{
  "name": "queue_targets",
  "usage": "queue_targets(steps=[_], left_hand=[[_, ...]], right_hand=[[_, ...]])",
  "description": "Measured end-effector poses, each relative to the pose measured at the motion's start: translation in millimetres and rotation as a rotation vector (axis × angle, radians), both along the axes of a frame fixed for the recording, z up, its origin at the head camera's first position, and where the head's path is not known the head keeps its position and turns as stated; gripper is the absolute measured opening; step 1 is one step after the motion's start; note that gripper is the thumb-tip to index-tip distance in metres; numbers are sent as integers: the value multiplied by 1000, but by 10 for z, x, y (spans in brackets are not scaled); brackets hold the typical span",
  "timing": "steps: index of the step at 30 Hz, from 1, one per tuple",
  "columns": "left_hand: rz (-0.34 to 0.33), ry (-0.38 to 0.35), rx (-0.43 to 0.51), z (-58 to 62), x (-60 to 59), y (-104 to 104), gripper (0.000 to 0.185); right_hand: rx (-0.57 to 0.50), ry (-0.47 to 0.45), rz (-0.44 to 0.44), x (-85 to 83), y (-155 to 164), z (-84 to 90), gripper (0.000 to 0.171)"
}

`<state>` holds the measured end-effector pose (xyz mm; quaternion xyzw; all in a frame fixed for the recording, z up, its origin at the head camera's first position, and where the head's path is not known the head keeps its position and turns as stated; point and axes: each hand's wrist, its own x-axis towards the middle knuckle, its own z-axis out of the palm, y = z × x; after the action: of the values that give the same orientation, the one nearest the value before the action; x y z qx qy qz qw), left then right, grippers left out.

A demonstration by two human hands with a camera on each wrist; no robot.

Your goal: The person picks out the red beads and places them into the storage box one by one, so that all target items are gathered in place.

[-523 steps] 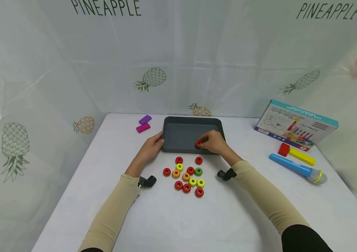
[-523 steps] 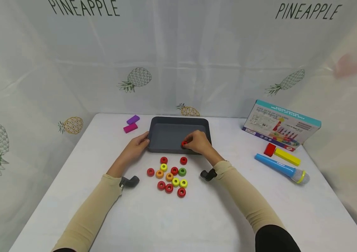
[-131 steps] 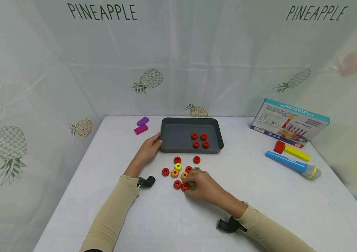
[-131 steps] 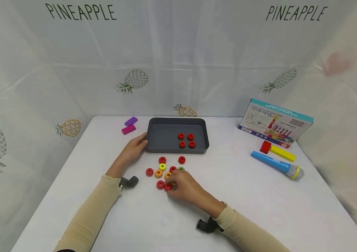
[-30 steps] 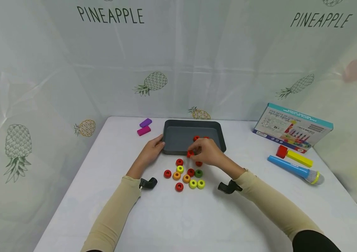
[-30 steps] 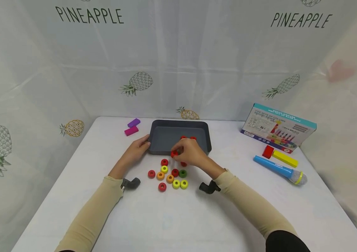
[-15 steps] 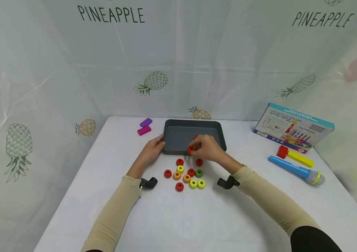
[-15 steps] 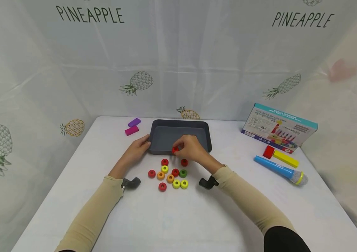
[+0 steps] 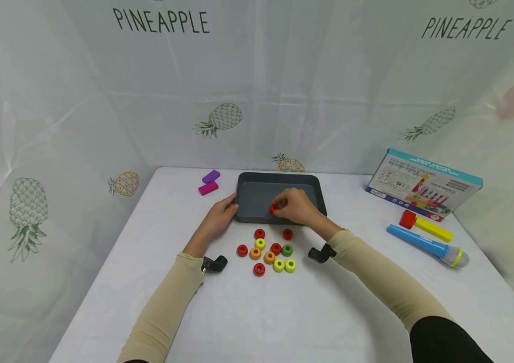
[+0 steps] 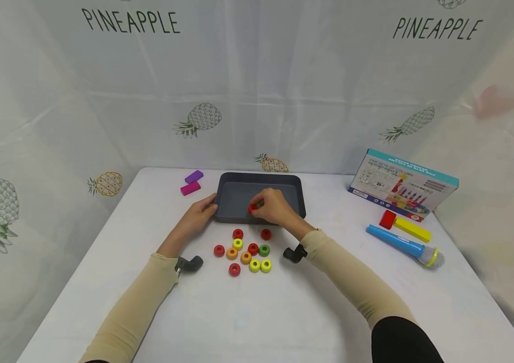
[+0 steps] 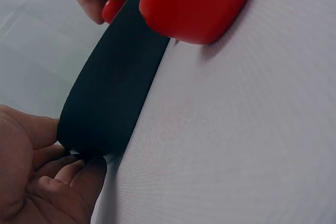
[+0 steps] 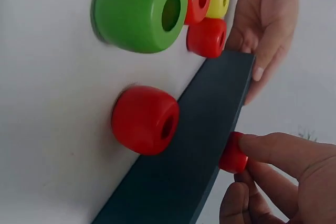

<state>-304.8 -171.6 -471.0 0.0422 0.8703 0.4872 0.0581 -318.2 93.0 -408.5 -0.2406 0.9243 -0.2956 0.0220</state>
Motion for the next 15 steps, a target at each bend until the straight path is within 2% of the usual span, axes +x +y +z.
queue_targets(steps=[6,15], left_hand=[[0,-4,2,-12,-3,-6,55],[4,-8,8,-3,4,-2,55]], right_hand=[[1,-8,1,-86,-41,-56,23],[4,-68,1,-159,-79,-120,27]])
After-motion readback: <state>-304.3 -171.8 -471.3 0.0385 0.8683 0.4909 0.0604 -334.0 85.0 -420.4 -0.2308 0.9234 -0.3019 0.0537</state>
